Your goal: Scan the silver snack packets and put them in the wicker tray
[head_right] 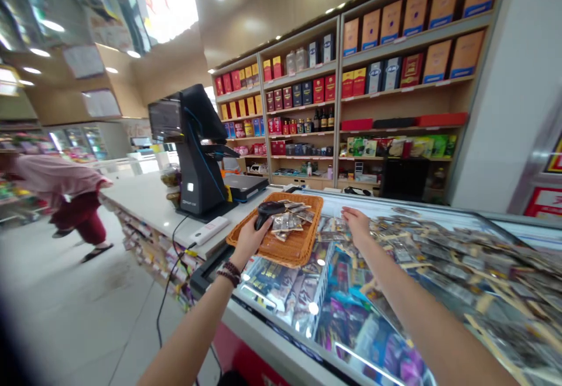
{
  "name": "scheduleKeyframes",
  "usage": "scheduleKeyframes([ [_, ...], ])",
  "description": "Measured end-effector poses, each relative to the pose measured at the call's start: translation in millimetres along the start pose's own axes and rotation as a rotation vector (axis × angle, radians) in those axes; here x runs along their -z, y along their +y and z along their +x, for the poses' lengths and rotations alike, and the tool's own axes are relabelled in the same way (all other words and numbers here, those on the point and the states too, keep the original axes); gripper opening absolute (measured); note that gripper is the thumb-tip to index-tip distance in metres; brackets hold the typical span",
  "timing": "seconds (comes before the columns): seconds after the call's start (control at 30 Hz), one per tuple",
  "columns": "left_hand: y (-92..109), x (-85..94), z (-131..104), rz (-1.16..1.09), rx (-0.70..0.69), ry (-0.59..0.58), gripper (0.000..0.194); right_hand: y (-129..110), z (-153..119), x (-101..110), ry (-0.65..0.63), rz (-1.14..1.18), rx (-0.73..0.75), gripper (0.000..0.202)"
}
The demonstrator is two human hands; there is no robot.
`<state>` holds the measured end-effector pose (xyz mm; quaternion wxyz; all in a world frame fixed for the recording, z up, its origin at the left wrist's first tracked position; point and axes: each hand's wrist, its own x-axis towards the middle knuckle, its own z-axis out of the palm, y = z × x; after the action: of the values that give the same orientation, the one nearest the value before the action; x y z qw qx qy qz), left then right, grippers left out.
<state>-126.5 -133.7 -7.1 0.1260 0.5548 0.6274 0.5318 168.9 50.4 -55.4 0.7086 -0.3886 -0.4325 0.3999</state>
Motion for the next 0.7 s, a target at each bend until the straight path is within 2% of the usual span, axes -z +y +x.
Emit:
scheduleKeyframes([
  [0.17,36.8,-55.6,-12.9,-0.121,-0.060,-0.116,0.040,-40.2,-0.7,102.3,0.079,-0.171,-0.094,0.013],
  [0.23,49.8,-77.5,-21.2,-0.146,-0.086,-0.157,0.040,-51.7,-12.0,135.1,0.070,-0.240,-0.124,0.013],
  [0.3,60.8,-97.5,-30.5,-0.138,-0.113,-0.193,0.038,-58.3,-30.2,157.8,0.027,-0.302,-0.156,0.015],
  [0.37,69.3,-115.3,-40.3,-0.101,-0.146,-0.222,0.036,-61.4,-52.1,169.4,-0.061,-0.361,-0.179,0.021],
  [0.4,72.3,-123.6,-45.3,-0.081,-0.160,-0.238,0.035,-62.4,-62.9,171.5,-0.145,-0.397,-0.186,0.025],
  [0.47,75.4,-139.4,-55.6,-0.058,-0.179,-0.282,0.034,-64.1,-81.5,170.0,-0.489,-0.584,-0.059,0.030],
  [0.53,74.6,-153.7,-66.1,-0.052,-0.177,-0.335,0.033,-65.2,-93.3,164.9,-0.644,-0.680,0.048,0.033],
  [0.63,68.1,-170.1,-79.4,-0.031,-0.147,-0.398,0.032,-61.9,-97.3,159.1,-0.687,-0.719,0.042,0.035],
  [0.7,62.8,-176.3,-84.4,-0.028,-0.112,-0.424,0.032,-54.7,-93.8,159.1,-0.565,-0.641,0.002,0.042],
])
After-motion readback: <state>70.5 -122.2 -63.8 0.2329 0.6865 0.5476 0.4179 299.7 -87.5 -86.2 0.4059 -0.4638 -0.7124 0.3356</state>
